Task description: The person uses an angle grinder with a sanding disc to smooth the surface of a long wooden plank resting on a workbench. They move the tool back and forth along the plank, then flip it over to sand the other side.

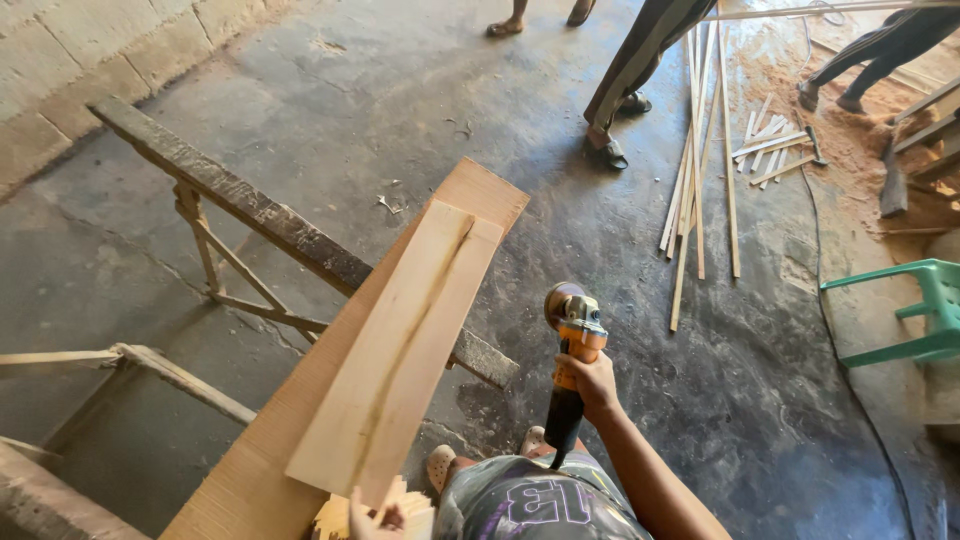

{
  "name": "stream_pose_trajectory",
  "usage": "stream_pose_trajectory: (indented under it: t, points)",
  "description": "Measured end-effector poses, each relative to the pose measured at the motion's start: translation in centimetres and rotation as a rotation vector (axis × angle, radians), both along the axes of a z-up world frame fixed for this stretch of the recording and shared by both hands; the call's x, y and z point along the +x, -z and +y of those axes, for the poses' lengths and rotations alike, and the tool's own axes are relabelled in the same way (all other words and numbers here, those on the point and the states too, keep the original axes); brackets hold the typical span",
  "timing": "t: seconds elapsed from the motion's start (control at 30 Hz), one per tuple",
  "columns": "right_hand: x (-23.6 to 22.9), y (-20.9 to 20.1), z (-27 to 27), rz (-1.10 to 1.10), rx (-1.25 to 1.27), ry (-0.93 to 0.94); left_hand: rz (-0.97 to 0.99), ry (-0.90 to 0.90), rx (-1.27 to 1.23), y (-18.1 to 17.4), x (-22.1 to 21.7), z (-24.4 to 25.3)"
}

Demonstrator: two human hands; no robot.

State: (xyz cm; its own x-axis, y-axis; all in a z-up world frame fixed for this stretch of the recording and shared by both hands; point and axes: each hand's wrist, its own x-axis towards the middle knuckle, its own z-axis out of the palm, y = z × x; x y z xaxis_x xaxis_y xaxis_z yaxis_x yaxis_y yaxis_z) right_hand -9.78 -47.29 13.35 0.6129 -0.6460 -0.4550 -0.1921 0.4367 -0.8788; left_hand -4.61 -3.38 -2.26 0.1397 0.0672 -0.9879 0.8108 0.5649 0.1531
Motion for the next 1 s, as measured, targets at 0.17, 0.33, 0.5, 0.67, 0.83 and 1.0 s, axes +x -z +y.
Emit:
stream_pose_trajectory:
  t: [0.17,0.33,0.5,0.67,0.83,1.0]
  points:
    - [0.0,0.1,0.0,0.021,-0.028,-0.015,-0.19,0.235,-0.078,2.5,-2.2,-0.8]
    - [-0.5,0.0,-0.7,0.026,-0.048,-0.035,-0.443,-0.008,-0.211,1.2,1.7,1.0]
    - [-2.0,0.3,-2.0,0.03,-0.064,-0.028,-0.515,-0.054,-0.208,-2.5,2.7,0.3]
    - [-4.1,1.3,-4.9,0.041,-0.014,0.007,-0.705,0.046,-0.273,-4.0,1.0,-0.4]
    - [-6.7,3.7,-9.2,-0.002,0.092,0.039,-0.658,0.109,-0.314,-5.8,-2.6,-1.8]
    - [-10.5,6.6,-15.7,-0.064,0.136,0.026,-0.912,0.064,-0.152,-8.2,-9.5,-8.4]
